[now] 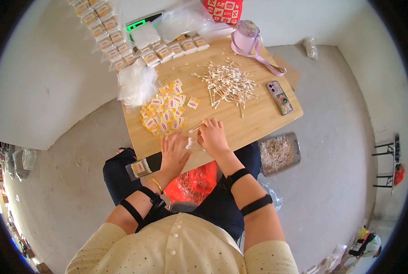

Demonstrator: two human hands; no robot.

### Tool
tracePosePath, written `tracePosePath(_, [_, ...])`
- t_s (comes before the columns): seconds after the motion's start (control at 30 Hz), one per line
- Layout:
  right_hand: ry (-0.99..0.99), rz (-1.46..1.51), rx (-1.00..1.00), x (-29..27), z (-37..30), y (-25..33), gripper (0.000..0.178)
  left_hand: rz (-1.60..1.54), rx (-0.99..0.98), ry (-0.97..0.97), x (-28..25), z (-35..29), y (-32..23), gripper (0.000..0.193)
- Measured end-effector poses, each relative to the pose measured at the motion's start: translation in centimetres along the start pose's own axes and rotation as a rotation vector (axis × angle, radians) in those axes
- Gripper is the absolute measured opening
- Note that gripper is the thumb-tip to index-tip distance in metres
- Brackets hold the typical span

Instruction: Group multiple cotton swabs and insert them into small plastic packets.

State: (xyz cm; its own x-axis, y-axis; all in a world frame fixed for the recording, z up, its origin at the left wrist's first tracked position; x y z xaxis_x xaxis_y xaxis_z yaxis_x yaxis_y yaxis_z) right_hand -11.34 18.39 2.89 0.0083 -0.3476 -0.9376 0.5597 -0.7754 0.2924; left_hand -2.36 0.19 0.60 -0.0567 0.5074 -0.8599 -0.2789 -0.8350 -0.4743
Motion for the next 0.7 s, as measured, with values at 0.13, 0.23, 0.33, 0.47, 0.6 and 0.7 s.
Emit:
tracePosePath(0.13, [-0.037,0.279,0.078,-3.0,-0.6,1.9,0.011,-0.323,-0.289,-0.102,-2.6,1.5,-0.9,0.05])
tracePosePath(0.23, [-0.039,0.445,0.034,-5.2,-1.2,3.9,0.011,-1.05,-0.419,-0.15,-3.7,1.8,-1.2,0.035])
tracePosePath(0.33, [-0.004,0.649,0.052,-6.6,-2.1,5.2,0.01,-1.194,-0.394,-0.117,-5.3,1.4,-2.3,0.022])
tracePosePath(0.47, [0.223,1.155,0.243,-7.3,-3.5,7.1,0.014,-1.231,-0.403,-0.123,-7.6,0.2,-3.3,0.011])
tracePosePath(0.6, [0.254,1.328,0.286,-7.7,-4.7,8.3,0.018,-1.223,-0.336,-0.187,-9.3,-1.4,-3.8,0.017])
tracePosePath(0.7, [0.213,1.371,0.232,-8.3,-5.2,9.4,0.018,-1.228,-0.265,-0.266,-10.0,-2.3,-4.3,0.021])
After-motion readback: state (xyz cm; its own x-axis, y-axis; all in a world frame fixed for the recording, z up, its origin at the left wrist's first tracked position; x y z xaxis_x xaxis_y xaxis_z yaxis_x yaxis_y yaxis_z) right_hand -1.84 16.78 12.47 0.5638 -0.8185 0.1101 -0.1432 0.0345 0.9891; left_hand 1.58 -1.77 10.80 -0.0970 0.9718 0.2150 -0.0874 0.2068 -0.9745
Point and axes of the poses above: each hand's wrist, its own z-axis towards the middle knuckle, its own x-axis out of the palm, y = z × x, the point moved 1 cm from there along z, towards the middle knuckle, and after that the axes turned 3 degrees about y, right-handed, at the moved point
